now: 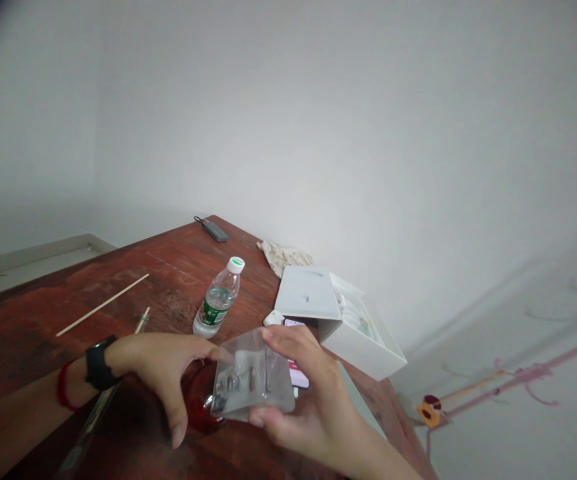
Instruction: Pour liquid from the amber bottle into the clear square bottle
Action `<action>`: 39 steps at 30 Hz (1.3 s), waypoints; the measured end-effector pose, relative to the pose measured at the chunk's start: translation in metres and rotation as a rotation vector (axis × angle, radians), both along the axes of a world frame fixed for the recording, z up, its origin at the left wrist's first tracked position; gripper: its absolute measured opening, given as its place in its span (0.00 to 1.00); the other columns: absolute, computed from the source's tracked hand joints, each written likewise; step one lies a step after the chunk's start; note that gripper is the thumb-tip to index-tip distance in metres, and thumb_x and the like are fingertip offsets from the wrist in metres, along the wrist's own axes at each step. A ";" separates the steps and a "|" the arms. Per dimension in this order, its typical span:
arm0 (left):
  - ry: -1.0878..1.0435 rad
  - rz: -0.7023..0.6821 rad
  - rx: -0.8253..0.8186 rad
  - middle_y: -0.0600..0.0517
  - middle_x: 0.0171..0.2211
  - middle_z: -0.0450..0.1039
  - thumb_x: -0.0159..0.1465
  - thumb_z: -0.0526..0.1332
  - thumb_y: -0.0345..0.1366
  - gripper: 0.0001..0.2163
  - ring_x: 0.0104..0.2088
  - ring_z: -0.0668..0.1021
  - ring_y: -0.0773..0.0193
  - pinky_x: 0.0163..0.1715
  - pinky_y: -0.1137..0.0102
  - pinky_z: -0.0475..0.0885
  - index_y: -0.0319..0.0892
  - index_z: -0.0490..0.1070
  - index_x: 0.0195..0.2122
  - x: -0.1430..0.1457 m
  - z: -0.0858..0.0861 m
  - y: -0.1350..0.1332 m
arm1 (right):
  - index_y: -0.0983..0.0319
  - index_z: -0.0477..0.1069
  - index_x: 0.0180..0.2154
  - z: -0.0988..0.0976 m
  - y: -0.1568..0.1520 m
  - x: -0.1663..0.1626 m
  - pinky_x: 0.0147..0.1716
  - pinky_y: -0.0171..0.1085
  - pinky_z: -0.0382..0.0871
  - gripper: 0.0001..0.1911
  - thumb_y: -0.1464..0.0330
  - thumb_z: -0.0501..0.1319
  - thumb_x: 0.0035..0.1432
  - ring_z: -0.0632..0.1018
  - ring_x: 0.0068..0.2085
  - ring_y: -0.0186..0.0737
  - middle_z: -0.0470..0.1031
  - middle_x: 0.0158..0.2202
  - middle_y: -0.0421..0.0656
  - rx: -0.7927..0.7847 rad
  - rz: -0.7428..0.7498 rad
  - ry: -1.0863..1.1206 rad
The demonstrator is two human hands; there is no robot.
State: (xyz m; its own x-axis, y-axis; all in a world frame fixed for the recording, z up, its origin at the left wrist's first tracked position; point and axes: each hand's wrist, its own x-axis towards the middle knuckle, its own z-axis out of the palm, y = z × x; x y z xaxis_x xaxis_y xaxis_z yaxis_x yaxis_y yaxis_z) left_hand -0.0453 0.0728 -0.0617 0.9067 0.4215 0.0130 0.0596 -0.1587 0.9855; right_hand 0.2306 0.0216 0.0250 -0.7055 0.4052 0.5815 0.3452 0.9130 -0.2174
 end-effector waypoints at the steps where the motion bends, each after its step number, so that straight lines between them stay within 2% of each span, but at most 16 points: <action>1: 0.002 -0.007 -0.001 0.52 0.52 0.85 0.37 0.88 0.48 0.40 0.55 0.84 0.39 0.59 0.54 0.77 0.48 0.80 0.52 0.000 0.000 0.000 | 0.54 0.68 0.68 0.001 0.000 -0.001 0.55 0.51 0.82 0.32 0.52 0.68 0.69 0.83 0.58 0.55 0.82 0.59 0.52 -0.001 0.003 -0.006; 7: -0.046 -0.035 -0.044 0.51 0.52 0.86 0.37 0.88 0.47 0.37 0.54 0.84 0.40 0.57 0.54 0.79 0.47 0.80 0.49 -0.001 0.000 0.000 | 0.52 0.66 0.69 0.000 0.002 -0.006 0.56 0.49 0.80 0.33 0.51 0.69 0.69 0.82 0.59 0.53 0.81 0.60 0.51 0.009 0.026 0.011; 13: -0.036 -0.039 -0.017 0.52 0.51 0.85 0.38 0.88 0.47 0.37 0.54 0.84 0.42 0.57 0.57 0.78 0.46 0.80 0.49 -0.004 -0.001 0.003 | 0.51 0.62 0.70 0.001 0.004 -0.009 0.57 0.49 0.77 0.33 0.51 0.66 0.71 0.79 0.60 0.51 0.78 0.62 0.50 -0.035 0.038 -0.020; 22: -0.051 -0.078 -0.002 0.52 0.50 0.85 0.39 0.88 0.48 0.36 0.55 0.83 0.43 0.59 0.56 0.77 0.47 0.81 0.49 -0.004 0.001 0.004 | 0.48 0.61 0.71 0.009 0.002 -0.015 0.57 0.51 0.76 0.36 0.56 0.70 0.68 0.78 0.60 0.52 0.77 0.61 0.48 -0.105 0.049 -0.062; 28: -0.068 -0.077 0.009 0.54 0.46 0.84 0.38 0.87 0.50 0.37 0.50 0.84 0.46 0.55 0.58 0.79 0.48 0.82 0.50 -0.004 -0.001 0.004 | 0.46 0.60 0.72 0.015 0.002 -0.018 0.53 0.48 0.78 0.37 0.56 0.71 0.67 0.78 0.59 0.51 0.77 0.59 0.47 -0.137 0.028 -0.100; 34: -0.066 -0.061 -0.032 0.52 0.52 0.84 0.38 0.88 0.49 0.42 0.56 0.83 0.43 0.61 0.56 0.75 0.49 0.81 0.56 -0.006 0.000 0.003 | 0.45 0.60 0.71 0.019 0.002 -0.021 0.56 0.50 0.77 0.36 0.56 0.71 0.68 0.78 0.60 0.52 0.77 0.59 0.47 -0.134 0.026 -0.116; 39: -0.071 -0.037 -0.048 0.53 0.51 0.85 0.38 0.88 0.48 0.41 0.55 0.84 0.44 0.60 0.57 0.76 0.48 0.81 0.55 -0.008 -0.003 0.001 | 0.46 0.61 0.71 0.020 0.003 -0.022 0.57 0.50 0.77 0.36 0.56 0.71 0.68 0.79 0.60 0.52 0.77 0.59 0.48 -0.122 0.026 -0.132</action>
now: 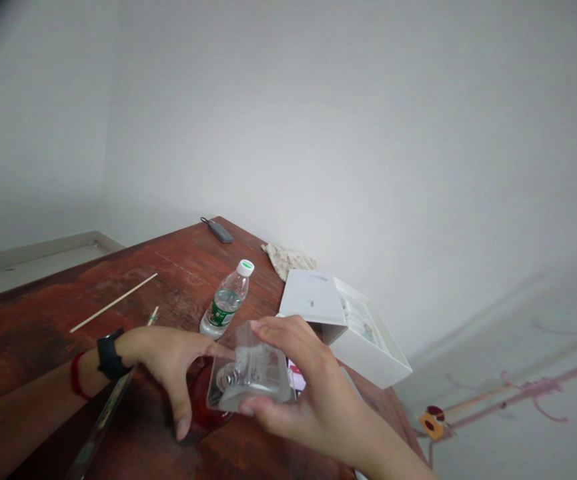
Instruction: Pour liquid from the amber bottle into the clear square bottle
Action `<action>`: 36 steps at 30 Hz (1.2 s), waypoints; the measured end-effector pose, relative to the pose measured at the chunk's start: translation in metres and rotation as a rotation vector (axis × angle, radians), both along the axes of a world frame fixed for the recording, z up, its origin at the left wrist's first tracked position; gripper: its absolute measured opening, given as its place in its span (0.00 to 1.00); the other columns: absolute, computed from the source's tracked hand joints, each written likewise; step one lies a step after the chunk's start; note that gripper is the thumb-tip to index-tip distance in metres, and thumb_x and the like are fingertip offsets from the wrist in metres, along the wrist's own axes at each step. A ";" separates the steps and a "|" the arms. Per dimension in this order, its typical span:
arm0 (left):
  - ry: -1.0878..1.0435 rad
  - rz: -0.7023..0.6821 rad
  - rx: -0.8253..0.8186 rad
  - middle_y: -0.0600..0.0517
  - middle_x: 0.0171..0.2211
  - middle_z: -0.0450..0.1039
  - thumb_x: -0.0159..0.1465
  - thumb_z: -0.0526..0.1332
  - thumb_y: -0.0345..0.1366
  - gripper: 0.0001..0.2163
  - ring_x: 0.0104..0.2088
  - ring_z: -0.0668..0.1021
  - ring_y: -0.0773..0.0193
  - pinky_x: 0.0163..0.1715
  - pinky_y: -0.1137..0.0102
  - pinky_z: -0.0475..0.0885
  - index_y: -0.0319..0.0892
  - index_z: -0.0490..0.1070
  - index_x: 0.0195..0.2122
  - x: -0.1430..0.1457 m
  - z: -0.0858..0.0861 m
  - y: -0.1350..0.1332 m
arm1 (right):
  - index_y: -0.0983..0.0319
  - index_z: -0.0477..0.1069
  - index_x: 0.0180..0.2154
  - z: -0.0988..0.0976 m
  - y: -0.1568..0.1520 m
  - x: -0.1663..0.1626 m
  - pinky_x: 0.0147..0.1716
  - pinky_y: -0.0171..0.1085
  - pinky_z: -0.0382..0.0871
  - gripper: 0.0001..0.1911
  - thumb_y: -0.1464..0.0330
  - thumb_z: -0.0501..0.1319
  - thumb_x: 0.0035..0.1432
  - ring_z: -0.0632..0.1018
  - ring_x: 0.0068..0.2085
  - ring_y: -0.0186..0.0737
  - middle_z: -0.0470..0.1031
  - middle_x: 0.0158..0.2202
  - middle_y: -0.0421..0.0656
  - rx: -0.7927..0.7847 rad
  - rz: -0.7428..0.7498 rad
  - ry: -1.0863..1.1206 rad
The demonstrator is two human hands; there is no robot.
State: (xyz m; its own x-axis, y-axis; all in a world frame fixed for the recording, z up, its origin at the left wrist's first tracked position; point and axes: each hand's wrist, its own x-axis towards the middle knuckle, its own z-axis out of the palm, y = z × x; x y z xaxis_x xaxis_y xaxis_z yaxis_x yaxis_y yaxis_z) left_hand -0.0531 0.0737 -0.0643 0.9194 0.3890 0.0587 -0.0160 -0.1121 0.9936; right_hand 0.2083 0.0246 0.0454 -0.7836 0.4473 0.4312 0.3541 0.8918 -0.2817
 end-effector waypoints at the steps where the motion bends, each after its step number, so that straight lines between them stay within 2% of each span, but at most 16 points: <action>1: 0.001 0.003 -0.007 0.53 0.51 0.85 0.38 0.88 0.48 0.41 0.55 0.84 0.44 0.60 0.57 0.76 0.48 0.81 0.55 0.000 -0.001 0.000 | 0.47 0.61 0.71 0.000 0.000 0.000 0.57 0.50 0.77 0.36 0.56 0.71 0.68 0.79 0.60 0.52 0.77 0.59 0.48 0.004 0.000 -0.006; 9: 0.019 0.003 0.017 0.53 0.53 0.84 0.39 0.88 0.48 0.41 0.56 0.84 0.45 0.61 0.58 0.75 0.49 0.80 0.57 -0.002 -0.003 0.002 | 0.49 0.61 0.71 0.005 0.000 -0.003 0.55 0.49 0.78 0.36 0.55 0.71 0.67 0.80 0.58 0.51 0.77 0.59 0.49 -0.001 -0.018 -0.057; 14: 0.002 -0.005 -0.022 0.54 0.52 0.84 0.38 0.88 0.47 0.41 0.55 0.83 0.46 0.61 0.58 0.76 0.49 0.80 0.56 0.000 -0.003 0.002 | 0.48 0.61 0.71 0.004 -0.001 -0.001 0.56 0.49 0.78 0.36 0.56 0.71 0.68 0.80 0.59 0.51 0.77 0.61 0.49 0.001 -0.033 -0.051; 19: 0.005 -0.047 -0.029 0.52 0.52 0.84 0.39 0.88 0.47 0.40 0.57 0.83 0.44 0.61 0.56 0.76 0.48 0.81 0.54 0.003 -0.004 0.004 | 0.50 0.64 0.67 -0.004 -0.006 0.012 0.56 0.49 0.80 0.35 0.55 0.72 0.65 0.81 0.60 0.54 0.77 0.61 0.49 -0.091 -0.190 -0.053; 23: 0.023 -0.032 -0.056 0.52 0.55 0.84 0.37 0.89 0.45 0.45 0.61 0.80 0.39 0.64 0.54 0.74 0.48 0.79 0.58 0.005 -0.007 0.006 | 0.46 0.62 0.68 -0.022 -0.011 0.032 0.58 0.55 0.79 0.39 0.55 0.75 0.61 0.80 0.62 0.58 0.77 0.64 0.48 -0.169 -0.302 -0.004; 26: 0.001 -0.019 -0.046 0.51 0.55 0.84 0.37 0.89 0.43 0.45 0.60 0.81 0.39 0.62 0.54 0.75 0.47 0.78 0.58 0.006 -0.009 0.007 | 0.47 0.58 0.72 -0.043 -0.015 0.043 0.63 0.63 0.75 0.46 0.56 0.76 0.59 0.77 0.66 0.62 0.72 0.69 0.52 -0.233 -0.358 0.065; 28: -0.016 -0.018 -0.048 0.49 0.56 0.83 0.39 0.89 0.44 0.45 0.62 0.79 0.39 0.64 0.54 0.74 0.45 0.78 0.59 0.006 -0.011 0.007 | 0.47 0.58 0.73 -0.056 -0.018 0.046 0.64 0.66 0.72 0.47 0.56 0.76 0.58 0.75 0.67 0.65 0.70 0.71 0.53 -0.276 -0.401 0.109; 32: -0.018 -0.058 -0.066 0.46 0.63 0.78 0.42 0.88 0.44 0.49 0.66 0.75 0.39 0.69 0.51 0.66 0.46 0.73 0.66 0.008 -0.012 0.007 | 0.50 0.61 0.72 -0.075 -0.024 0.046 0.67 0.68 0.67 0.47 0.59 0.76 0.56 0.73 0.69 0.66 0.68 0.72 0.54 -0.448 -0.414 0.221; 34: -0.041 -0.033 -0.081 0.47 0.65 0.77 0.43 0.88 0.42 0.50 0.69 0.72 0.39 0.71 0.51 0.62 0.49 0.72 0.68 0.008 -0.011 0.006 | 0.52 0.62 0.71 -0.084 -0.028 0.045 0.68 0.68 0.63 0.47 0.60 0.77 0.53 0.72 0.69 0.66 0.69 0.70 0.54 -0.526 -0.430 0.288; 36: -0.049 -0.043 -0.107 0.48 0.65 0.77 0.45 0.88 0.41 0.49 0.69 0.73 0.39 0.70 0.51 0.64 0.51 0.71 0.68 0.008 -0.008 0.005 | 0.54 0.62 0.69 -0.094 -0.033 0.044 0.68 0.66 0.63 0.47 0.61 0.78 0.52 0.73 0.67 0.64 0.70 0.68 0.54 -0.593 -0.435 0.368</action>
State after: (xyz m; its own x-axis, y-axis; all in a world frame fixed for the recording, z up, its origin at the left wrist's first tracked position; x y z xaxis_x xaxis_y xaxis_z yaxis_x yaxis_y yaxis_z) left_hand -0.0447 0.0785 -0.0727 0.9326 0.3553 0.0642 -0.0671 -0.0040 0.9977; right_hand 0.2522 -0.0082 -0.0488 -0.3422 0.9128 0.2228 0.4271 0.3623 -0.8285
